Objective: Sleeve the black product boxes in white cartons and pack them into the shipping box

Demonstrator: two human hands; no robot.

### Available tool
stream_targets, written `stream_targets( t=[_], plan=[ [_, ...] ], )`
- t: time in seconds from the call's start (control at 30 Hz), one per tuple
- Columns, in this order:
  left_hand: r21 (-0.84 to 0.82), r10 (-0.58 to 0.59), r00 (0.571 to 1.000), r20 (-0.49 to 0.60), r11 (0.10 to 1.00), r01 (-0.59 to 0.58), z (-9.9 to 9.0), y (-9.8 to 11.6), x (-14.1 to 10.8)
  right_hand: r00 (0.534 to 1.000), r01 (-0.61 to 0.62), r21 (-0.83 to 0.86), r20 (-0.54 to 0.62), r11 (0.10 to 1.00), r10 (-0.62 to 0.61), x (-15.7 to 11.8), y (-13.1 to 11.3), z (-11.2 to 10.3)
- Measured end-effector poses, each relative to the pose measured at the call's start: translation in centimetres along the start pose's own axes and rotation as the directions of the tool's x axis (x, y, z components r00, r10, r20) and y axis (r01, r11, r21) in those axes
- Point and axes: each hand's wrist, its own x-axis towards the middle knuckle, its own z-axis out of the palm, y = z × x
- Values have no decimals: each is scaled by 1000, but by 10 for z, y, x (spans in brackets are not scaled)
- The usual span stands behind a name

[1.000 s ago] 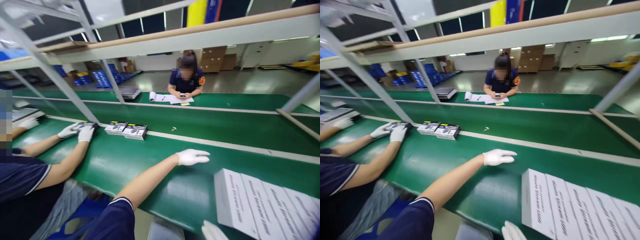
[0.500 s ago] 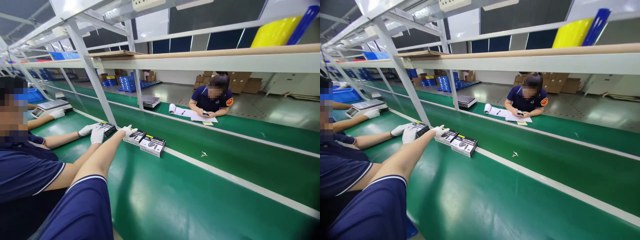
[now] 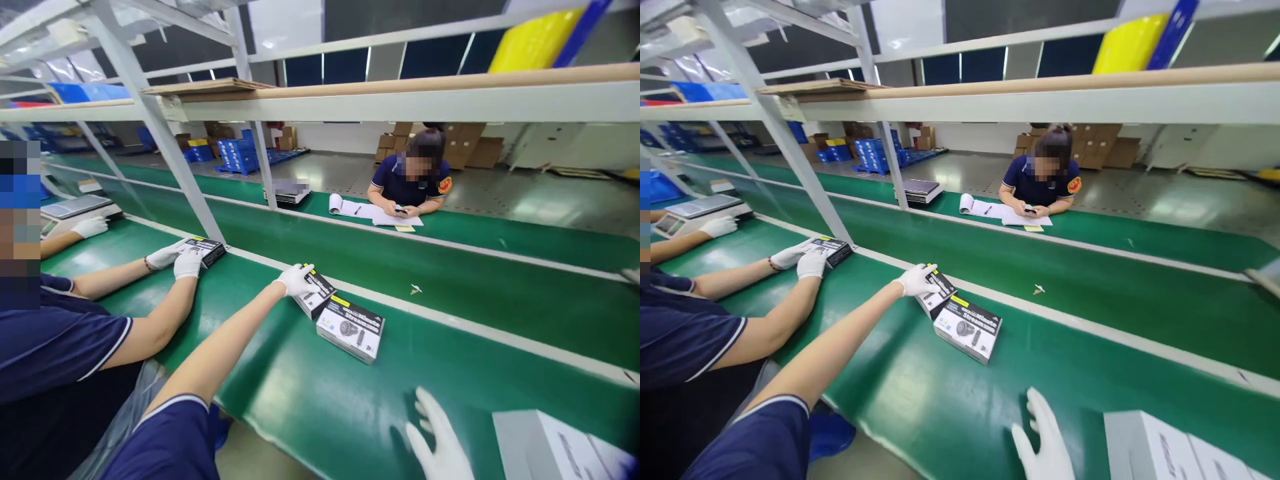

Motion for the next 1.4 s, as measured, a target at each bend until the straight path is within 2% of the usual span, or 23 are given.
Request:
stream_targets(
  t=[0.1, 0.17, 0.23, 0.3, 0.37, 0.43, 0.5, 0.6, 0.67, 0.73, 0.8, 0.87, 0.93, 1.03, 1.13, 1.23, 1.3, 1.4],
  plan=[
    [15, 54, 999, 1, 998, -54, 33, 54, -65, 985, -163, 108, 83, 981, 154, -3, 6, -3],
    [19, 43, 999, -4, 999, -43, 54, 81, -116, 984, -169, 137, 83, 976, 158, -16, 11, -10],
    [-13, 9, 999, -35, 1000, -10, 73, 97, -167, 988, -155, 109, 32, 982, 153, -38, 17, -19],
    [-77, -17, 999, -49, 997, 13, 88, 101, -212, 986, -166, 69, -14, 984, 167, -65, 25, -26],
    [-133, -32, 999, -36, 991, 27, 97, 94, -247, 984, -175, 42, -18, 984, 176, -91, 31, -31],
    [-180, -19, 1000, -2, 983, 19, 100, 81, -271, 984, -178, 28, 11, 984, 177, -110, 34, -35],
    [-243, 30, 999, 44, 970, -19, 96, 64, -285, 980, -196, 23, 52, 980, 194, -120, 31, -42],
    [-349, 136, 985, 103, 933, -92, 86, 41, -291, 980, -189, -23, 58, 982, 190, -118, 21, -59],
    [-389, 195, 970, 147, 913, -125, 81, 31, -289, 993, -85, -128, 71, 988, 95, -109, 14, -71],
    [-387, 232, 953, 192, 911, -144, 79, 26, -286, 989, 82, -250, 143, 965, -47, -97, 8, -80],
    [-361, 259, 941, 219, 917, -168, 81, 24, -281, 956, 237, -327, 244, 915, -160, -84, 6, -84],
    [-337, 285, 932, 226, 920, -199, 82, 24, -277, 917, 342, -363, 330, 867, -223, -72, 6, -84],
    [-335, 319, 920, 227, 913, -234, 84, 26, -272, 889, 399, -388, 387, 831, -246, -61, 7, -81],
    [-366, 368, 903, 221, 890, -272, 82, 28, -266, 870, 447, -421, 408, 789, -276, -51, 4, -76],
    [-422, 408, 884, 227, 860, -289, 69, 21, -260, 885, 424, -428, 380, 798, -267, -48, -7, -77],
    [-484, 425, 859, 286, 837, -254, 41, 5, -253, 929, 284, -398, 339, 872, -148, -49, -20, -86],
    [-546, 413, 840, 353, 819, -173, 19, -5, -246, 937, 128, -343, 350, 931, 1, -48, -27, -93],
    [-693, 407, 794, 452, 721, 25, 0, -3, -230, 891, -94, -266, 408, 959, 200, -42, -30, -101]
  ],
)
